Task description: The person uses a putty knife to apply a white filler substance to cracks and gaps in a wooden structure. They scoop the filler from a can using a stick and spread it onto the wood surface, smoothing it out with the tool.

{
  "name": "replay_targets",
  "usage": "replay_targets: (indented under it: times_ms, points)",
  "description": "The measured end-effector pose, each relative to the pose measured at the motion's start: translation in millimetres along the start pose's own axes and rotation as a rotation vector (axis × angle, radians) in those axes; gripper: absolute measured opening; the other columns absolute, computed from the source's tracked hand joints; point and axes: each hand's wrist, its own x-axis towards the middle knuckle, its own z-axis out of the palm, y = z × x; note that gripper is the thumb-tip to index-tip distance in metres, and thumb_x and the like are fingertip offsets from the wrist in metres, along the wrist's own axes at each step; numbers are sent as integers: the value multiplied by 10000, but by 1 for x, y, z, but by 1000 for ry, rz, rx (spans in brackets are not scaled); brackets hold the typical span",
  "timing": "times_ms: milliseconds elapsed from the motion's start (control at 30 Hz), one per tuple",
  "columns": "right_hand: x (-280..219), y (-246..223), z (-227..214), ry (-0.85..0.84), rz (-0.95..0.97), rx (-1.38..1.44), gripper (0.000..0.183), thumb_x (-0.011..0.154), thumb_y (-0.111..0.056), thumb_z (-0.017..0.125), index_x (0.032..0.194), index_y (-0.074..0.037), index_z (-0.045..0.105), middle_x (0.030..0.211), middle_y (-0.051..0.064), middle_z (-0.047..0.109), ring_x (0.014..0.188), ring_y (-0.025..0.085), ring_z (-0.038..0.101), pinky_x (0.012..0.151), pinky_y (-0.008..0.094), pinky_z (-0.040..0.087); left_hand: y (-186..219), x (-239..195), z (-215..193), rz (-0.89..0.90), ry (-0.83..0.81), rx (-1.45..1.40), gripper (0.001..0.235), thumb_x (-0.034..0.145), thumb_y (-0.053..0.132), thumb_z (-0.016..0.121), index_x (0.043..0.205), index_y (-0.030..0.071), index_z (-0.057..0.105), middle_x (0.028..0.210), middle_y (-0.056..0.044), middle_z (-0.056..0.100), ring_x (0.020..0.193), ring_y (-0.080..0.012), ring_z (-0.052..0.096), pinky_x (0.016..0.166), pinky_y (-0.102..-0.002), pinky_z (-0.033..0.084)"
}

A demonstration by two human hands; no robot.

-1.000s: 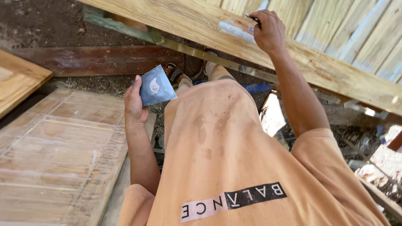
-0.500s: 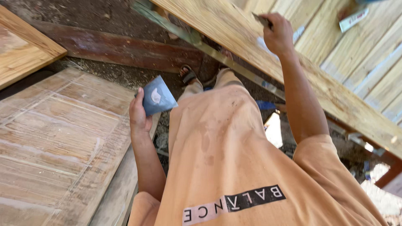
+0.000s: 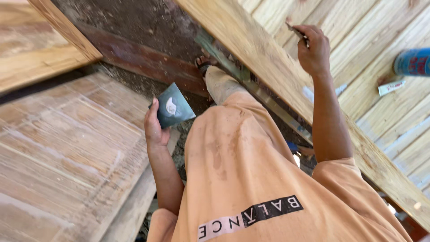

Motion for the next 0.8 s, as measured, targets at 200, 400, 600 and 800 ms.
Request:
replay_targets:
  times_ms: [200,400,600,800]
  points:
    - [88,-20,38,120,4,131,377,936,110,579,1256,-30,721,1225,161,702,1037,302,692,848,374,553,50,68,23,-13,42,9,329,1047,319,584,1179,35,684,1123,-48,734,1007,-156,701,930,-331,557]
    - [173,-2,82,244,145,176,376,947,94,597,1282,-44,696,1203,131,713,1037,230,693,882,353,573,134,171,101,-143,38,188,333,1035,292,595,1211,23,681,1162,-57,734,1047,-160,691,941,-336,547]
    - [225,-26,121,192,693,299,357,992,15,598,1302,-129,699,1248,71,723,743,241,623,591,369,507,227,276,169,-190,-73,477,362,1037,331,566,1215,37,679,1143,-67,733,1023,-176,694,930,-349,563]
    - [243,-83,160,389,557,354,414,913,76,597,1275,-101,691,1158,108,713,916,211,694,755,323,569,269,402,207,-306,-159,550,317,1060,298,619,1205,21,667,1132,-69,722,1012,-189,678,911,-371,546]
